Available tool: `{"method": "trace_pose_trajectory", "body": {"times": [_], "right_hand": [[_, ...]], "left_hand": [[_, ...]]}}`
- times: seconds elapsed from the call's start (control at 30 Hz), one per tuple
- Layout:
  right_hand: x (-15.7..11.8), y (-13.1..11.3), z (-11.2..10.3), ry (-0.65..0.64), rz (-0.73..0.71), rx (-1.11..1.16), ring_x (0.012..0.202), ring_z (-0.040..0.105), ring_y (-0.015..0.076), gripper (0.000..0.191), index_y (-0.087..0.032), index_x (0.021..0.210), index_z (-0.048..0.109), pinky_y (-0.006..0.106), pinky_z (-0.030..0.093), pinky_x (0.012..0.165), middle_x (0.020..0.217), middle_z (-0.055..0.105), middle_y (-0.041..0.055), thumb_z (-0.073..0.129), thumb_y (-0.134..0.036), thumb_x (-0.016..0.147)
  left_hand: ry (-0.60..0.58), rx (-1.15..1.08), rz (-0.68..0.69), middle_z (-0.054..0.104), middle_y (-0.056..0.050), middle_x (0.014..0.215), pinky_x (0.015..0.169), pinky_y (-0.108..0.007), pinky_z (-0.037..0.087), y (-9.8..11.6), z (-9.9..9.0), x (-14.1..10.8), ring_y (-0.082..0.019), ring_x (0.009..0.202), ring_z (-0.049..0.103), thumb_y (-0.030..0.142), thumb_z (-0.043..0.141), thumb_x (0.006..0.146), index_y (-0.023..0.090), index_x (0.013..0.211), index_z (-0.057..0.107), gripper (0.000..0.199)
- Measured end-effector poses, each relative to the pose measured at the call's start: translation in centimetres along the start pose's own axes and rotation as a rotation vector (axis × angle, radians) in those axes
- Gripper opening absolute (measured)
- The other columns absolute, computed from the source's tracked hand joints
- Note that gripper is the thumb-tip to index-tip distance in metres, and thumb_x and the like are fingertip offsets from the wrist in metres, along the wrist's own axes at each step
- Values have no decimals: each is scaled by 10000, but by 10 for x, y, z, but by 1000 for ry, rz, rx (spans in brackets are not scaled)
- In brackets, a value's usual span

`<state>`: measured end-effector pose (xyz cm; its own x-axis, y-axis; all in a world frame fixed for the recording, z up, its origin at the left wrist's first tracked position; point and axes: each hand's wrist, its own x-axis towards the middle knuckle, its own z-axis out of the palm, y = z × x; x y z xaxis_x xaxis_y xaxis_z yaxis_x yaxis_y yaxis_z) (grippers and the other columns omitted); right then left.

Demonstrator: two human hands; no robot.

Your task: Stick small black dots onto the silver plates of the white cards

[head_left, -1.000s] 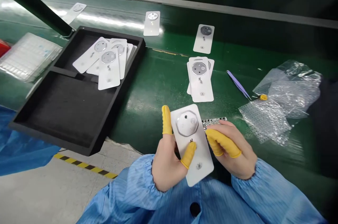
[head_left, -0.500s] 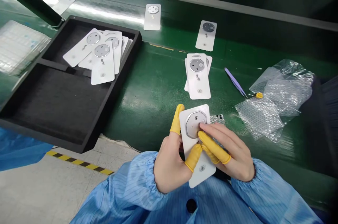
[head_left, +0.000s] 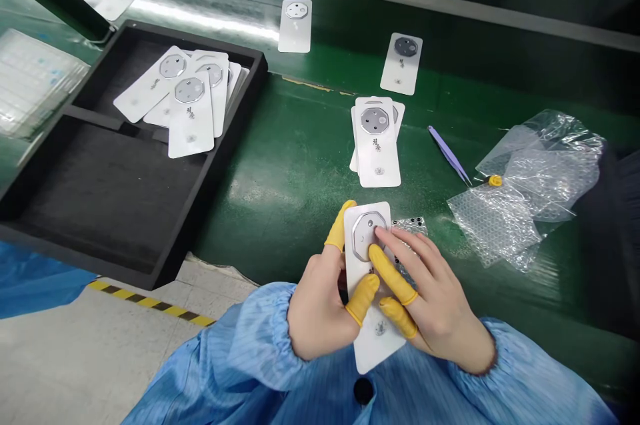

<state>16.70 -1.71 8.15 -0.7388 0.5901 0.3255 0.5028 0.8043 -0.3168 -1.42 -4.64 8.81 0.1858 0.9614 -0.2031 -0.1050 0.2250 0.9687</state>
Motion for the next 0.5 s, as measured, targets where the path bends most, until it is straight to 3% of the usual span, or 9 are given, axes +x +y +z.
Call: {"method": "trace_pose_trajectory", "body": {"times": [0.1, 0.23, 0.5], "right_hand": [[-2, 3, 2, -13, 20, -13, 1271, 383, 391, 424, -43, 1289, 477, 583, 409, 952, 1396, 422, 229, 458, -213, 901], [-2, 6, 2, 89, 56, 179, 1300, 350, 370, 454, -33, 1342, 416, 567, 393, 982, 1404, 408, 219, 394, -195, 918], [3, 5, -5, 165, 95, 268, 1274, 384, 362, 436, -45, 1333, 438, 582, 396, 963, 1373, 454, 201, 351, -179, 928]], "left_hand": [[-28, -242, -19, 686, -61, 1007, 709, -336, 605, 1, 2, 6, -229, 819, 697, 182, 642, 833, 308, 1423, 219, 737], [-50, -462, -43, 643, -88, 1178, 782, -334, 597, 5, 5, 10, -240, 950, 686, 158, 606, 862, 304, 1415, 198, 702], [-52, -505, -59, 603, -90, 1260, 860, -348, 576, 7, 6, 7, -245, 1046, 653, 122, 572, 877, 320, 1438, 147, 731]]}}
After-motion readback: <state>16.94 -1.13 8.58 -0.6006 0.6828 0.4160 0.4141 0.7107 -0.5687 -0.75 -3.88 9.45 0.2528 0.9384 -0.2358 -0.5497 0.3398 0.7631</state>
